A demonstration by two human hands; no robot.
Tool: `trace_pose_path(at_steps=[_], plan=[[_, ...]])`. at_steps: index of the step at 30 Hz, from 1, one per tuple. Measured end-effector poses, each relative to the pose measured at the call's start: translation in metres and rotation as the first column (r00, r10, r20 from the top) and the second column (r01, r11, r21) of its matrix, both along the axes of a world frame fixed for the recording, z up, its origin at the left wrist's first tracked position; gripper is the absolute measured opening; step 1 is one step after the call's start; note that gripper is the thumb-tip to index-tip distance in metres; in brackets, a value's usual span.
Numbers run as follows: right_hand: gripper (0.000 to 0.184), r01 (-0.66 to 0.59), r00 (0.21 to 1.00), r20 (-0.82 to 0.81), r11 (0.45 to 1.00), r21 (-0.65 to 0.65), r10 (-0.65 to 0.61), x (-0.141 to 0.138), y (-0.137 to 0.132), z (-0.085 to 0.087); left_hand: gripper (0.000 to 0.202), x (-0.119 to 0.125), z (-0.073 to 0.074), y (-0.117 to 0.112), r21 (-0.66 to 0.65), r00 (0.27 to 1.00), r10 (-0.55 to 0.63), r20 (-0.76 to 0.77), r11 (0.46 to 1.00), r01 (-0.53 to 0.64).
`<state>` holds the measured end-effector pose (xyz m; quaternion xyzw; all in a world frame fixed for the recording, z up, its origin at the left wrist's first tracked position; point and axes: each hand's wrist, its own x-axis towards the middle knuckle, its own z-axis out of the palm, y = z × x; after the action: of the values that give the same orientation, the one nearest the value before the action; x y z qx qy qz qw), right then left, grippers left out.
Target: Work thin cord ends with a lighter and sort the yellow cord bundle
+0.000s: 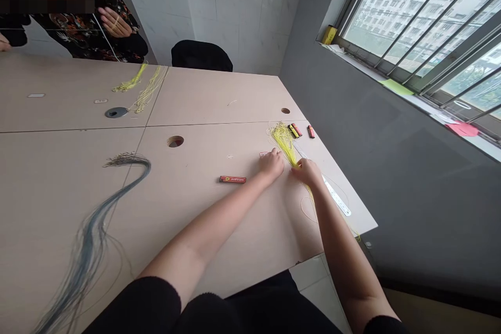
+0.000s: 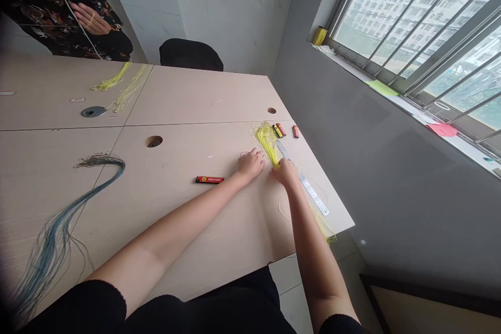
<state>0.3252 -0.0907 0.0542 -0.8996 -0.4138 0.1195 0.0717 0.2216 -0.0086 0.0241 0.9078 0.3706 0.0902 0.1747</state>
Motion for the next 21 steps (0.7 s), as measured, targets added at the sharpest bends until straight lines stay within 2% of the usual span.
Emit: trace_pose_path(at_steps=[3, 6, 13, 17, 21], plan=[[0.022, -0.01, 0.999, -0.046, 1.0, -0.014, 0.009, 0.002, 0.0, 0.002, 0.028, 0.003, -0.004, 0.003, -0.014, 0.999, 0.032, 0.008, 0.999, -0.032], [0.019, -0.013, 0.999, -0.049, 0.999, -0.032, 0.011, 0.004, 0.003, 0.001, 0.029, 0.005, -0.006, 0.002, -0.02, 0.999, 0.054, 0.003, 0.998, -0.054], [0.038, -0.031, 0.998, 0.054, 0.991, -0.133, 0.038, 0.014, 0.028, -0.003, 0.033, 0.011, -0.001, -0.005, -0.016, 0.993, 0.036, -0.116, 0.999, -0.038], [0.048, -0.071, 0.991, 0.097, 0.975, -0.212, 0.093, 0.022, 0.045, -0.001, 0.034, 0.0, 0.003, -0.015, -0.032, 0.989, 0.0, -0.147, 0.999, -0.005], [0.046, -0.154, 0.975, 0.114, 0.953, -0.261, 0.188, 0.024, 0.054, 0.001, 0.028, -0.023, 0.005, -0.042, -0.069, 0.981, -0.094, -0.168, 0.994, 0.083]])
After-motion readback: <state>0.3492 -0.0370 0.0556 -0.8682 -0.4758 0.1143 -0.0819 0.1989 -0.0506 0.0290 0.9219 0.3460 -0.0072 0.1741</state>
